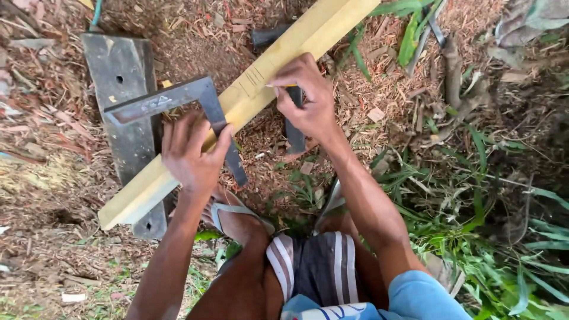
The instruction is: Marking lines on a wooden beam using a try square and a pencil
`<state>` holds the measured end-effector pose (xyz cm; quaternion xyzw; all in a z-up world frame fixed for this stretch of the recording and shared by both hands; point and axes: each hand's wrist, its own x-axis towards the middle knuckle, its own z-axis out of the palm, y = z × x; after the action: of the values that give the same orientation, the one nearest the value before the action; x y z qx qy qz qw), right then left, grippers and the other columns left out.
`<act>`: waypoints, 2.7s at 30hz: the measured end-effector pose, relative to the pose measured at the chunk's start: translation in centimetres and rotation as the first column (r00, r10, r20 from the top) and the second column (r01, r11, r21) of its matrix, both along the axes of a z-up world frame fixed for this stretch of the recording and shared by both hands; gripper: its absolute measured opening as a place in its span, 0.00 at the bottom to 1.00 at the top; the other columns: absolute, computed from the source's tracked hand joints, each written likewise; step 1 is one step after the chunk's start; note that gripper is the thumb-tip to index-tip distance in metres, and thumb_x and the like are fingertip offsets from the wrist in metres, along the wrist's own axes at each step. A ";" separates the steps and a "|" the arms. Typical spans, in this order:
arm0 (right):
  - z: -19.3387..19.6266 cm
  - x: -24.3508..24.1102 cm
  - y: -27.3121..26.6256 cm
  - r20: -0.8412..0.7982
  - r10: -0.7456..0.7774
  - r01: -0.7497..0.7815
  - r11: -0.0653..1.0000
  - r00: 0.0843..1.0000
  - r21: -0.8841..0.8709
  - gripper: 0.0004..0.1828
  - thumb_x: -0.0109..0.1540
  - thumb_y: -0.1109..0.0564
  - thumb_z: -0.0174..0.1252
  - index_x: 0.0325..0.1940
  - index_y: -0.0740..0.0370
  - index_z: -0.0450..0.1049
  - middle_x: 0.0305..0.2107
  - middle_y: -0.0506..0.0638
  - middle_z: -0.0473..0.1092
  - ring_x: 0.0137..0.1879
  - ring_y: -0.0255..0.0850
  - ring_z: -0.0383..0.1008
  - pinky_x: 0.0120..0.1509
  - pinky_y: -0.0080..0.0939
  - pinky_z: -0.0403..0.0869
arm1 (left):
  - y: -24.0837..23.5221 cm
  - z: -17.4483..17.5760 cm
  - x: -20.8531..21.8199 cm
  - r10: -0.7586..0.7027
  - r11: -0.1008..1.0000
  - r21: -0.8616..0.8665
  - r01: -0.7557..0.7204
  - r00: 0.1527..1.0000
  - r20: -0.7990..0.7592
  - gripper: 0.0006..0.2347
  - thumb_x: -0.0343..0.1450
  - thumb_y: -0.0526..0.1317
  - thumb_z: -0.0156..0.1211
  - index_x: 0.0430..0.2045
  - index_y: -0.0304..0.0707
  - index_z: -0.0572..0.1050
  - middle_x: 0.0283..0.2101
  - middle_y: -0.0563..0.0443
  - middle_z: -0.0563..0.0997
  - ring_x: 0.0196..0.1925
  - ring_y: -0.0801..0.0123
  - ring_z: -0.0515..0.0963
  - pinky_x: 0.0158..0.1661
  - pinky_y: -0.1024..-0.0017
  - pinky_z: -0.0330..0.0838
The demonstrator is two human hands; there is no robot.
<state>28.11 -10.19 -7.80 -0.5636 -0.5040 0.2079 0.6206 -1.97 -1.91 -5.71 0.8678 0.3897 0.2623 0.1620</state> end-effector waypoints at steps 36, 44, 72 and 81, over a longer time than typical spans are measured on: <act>2.2 0.7 -2.0 -0.020 -0.001 -0.001 0.996 1.000 -0.088 0.09 0.72 0.65 0.73 0.54 0.56 0.90 0.43 0.54 0.87 0.51 0.49 0.78 0.69 0.57 0.74 | -2.0 0.4 0.7 0.075 0.993 -0.098 -0.068 0.995 0.067 0.15 0.76 0.51 0.94 0.48 0.49 0.91 0.53 0.45 0.95 0.50 0.54 0.89 0.51 0.57 0.80; 1.1 0.0 0.7 0.050 -0.054 0.057 0.996 0.997 -0.070 0.11 0.73 0.67 0.68 0.56 0.55 0.89 0.42 0.52 0.85 0.51 0.49 0.76 0.68 0.59 0.75 | 1.5 2.3 0.6 0.005 0.973 -0.229 0.007 0.999 0.052 0.12 0.80 0.44 0.91 0.49 0.43 0.90 0.51 0.43 0.94 0.51 0.51 0.90 0.52 0.57 0.84; 2.2 -0.2 1.3 0.283 -0.011 0.067 0.980 0.959 -0.187 0.11 0.75 0.68 0.66 0.57 0.55 0.83 0.45 0.49 0.84 0.50 0.41 0.80 0.63 0.50 0.75 | 2.4 4.3 1.1 -0.079 0.976 -0.201 0.082 0.997 0.024 0.14 0.85 0.42 0.89 0.40 0.34 0.86 0.53 0.42 0.95 0.49 0.56 0.86 0.51 0.57 0.79; 2.9 -0.3 0.9 0.102 -0.046 0.067 0.975 0.994 -0.214 0.06 0.79 0.62 0.67 0.58 0.53 0.83 0.48 0.47 0.83 0.55 0.40 0.79 0.64 0.46 0.77 | 2.4 3.7 0.9 -0.084 0.980 -0.180 0.085 0.996 0.016 0.13 0.84 0.42 0.90 0.42 0.35 0.87 0.51 0.43 0.96 0.49 0.58 0.89 0.52 0.57 0.80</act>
<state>27.85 -9.29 -4.90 -0.6515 -0.4916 0.2165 0.5358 -1.06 0.52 -1.99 0.8642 0.3741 0.2224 0.2524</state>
